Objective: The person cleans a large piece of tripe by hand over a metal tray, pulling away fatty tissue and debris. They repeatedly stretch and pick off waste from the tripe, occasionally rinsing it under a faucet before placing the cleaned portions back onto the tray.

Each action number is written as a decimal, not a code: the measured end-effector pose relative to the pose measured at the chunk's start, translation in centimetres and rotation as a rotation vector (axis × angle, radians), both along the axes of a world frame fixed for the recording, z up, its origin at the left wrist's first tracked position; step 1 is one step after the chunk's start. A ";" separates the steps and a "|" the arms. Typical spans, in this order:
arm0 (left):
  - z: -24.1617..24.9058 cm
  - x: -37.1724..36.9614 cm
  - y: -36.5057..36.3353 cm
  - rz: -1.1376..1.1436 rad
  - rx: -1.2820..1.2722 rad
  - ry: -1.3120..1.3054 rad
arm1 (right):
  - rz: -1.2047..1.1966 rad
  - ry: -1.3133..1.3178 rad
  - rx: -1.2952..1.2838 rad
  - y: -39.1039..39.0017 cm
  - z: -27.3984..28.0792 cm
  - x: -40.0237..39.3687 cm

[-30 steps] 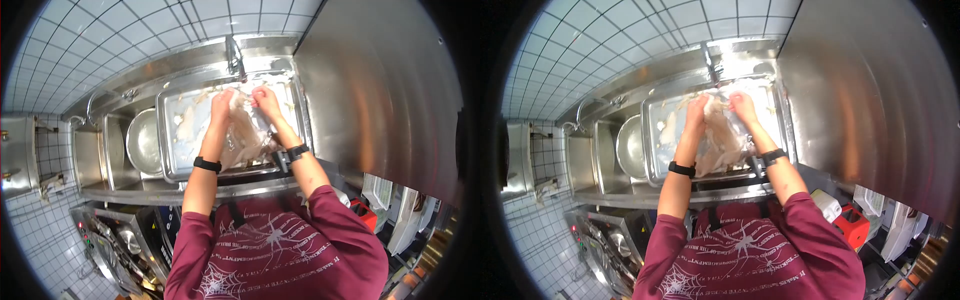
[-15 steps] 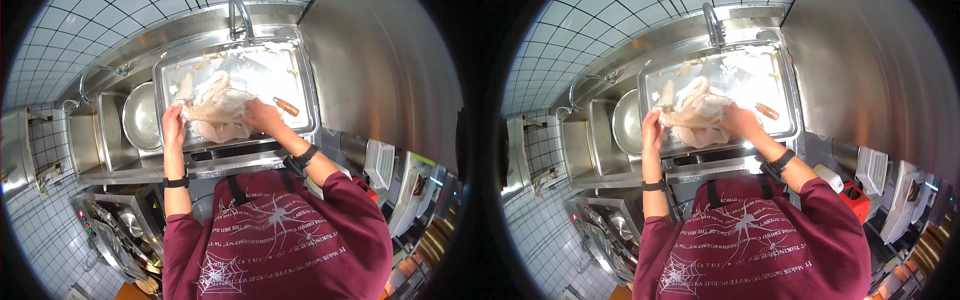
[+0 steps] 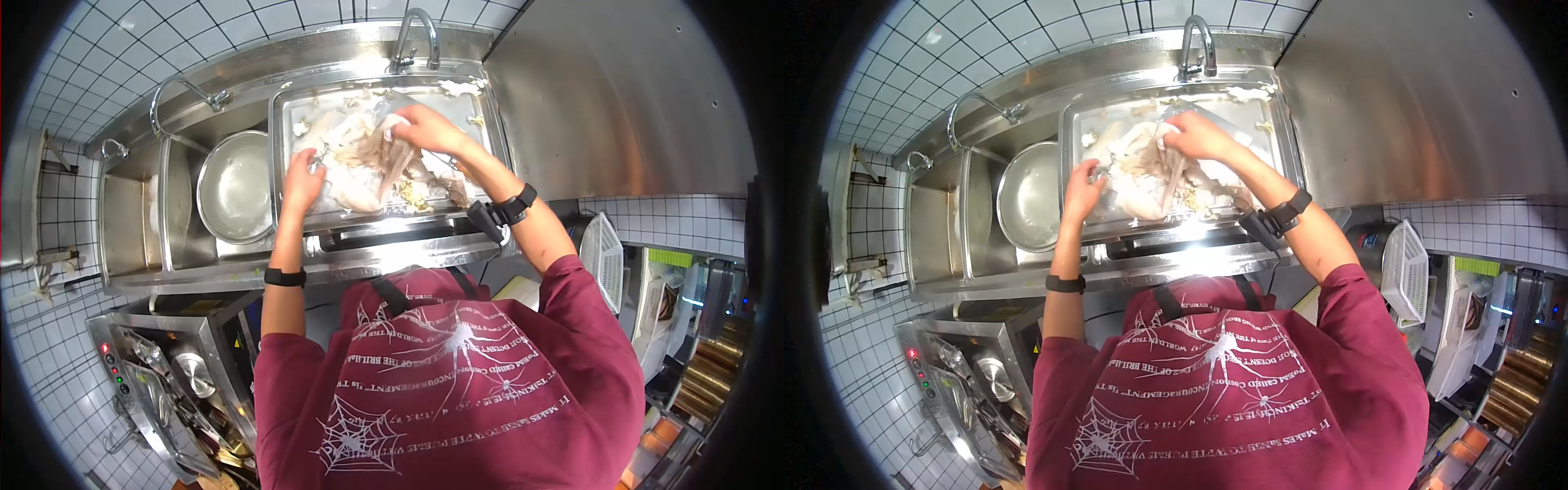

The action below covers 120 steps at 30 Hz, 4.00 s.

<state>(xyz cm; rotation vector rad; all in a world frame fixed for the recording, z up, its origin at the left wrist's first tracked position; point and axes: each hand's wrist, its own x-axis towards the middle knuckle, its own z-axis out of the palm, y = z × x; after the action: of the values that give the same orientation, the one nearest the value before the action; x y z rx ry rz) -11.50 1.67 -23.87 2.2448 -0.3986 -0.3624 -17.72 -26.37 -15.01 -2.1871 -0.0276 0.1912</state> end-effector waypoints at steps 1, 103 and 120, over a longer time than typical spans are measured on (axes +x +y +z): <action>0.0 -0.7 0.1 -0.130 -0.017 -0.056 | 0.001 -0.006 -0.006 0.4 2.3 0.3; 24.6 -0.7 -6.6 0.254 -1.033 0.161 | 0.238 -0.159 0.674 3.8 20.0 12.7; 25.3 2.5 -3.0 0.044 -0.644 0.114 | 0.373 -0.119 0.579 4.1 21.6 13.3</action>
<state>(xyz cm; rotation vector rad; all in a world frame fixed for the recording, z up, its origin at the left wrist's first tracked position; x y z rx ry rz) -9.04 -1.33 1.45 1.5952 -0.3443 -0.2859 -4.44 -22.29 6.59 -1.5957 -0.4992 0.2287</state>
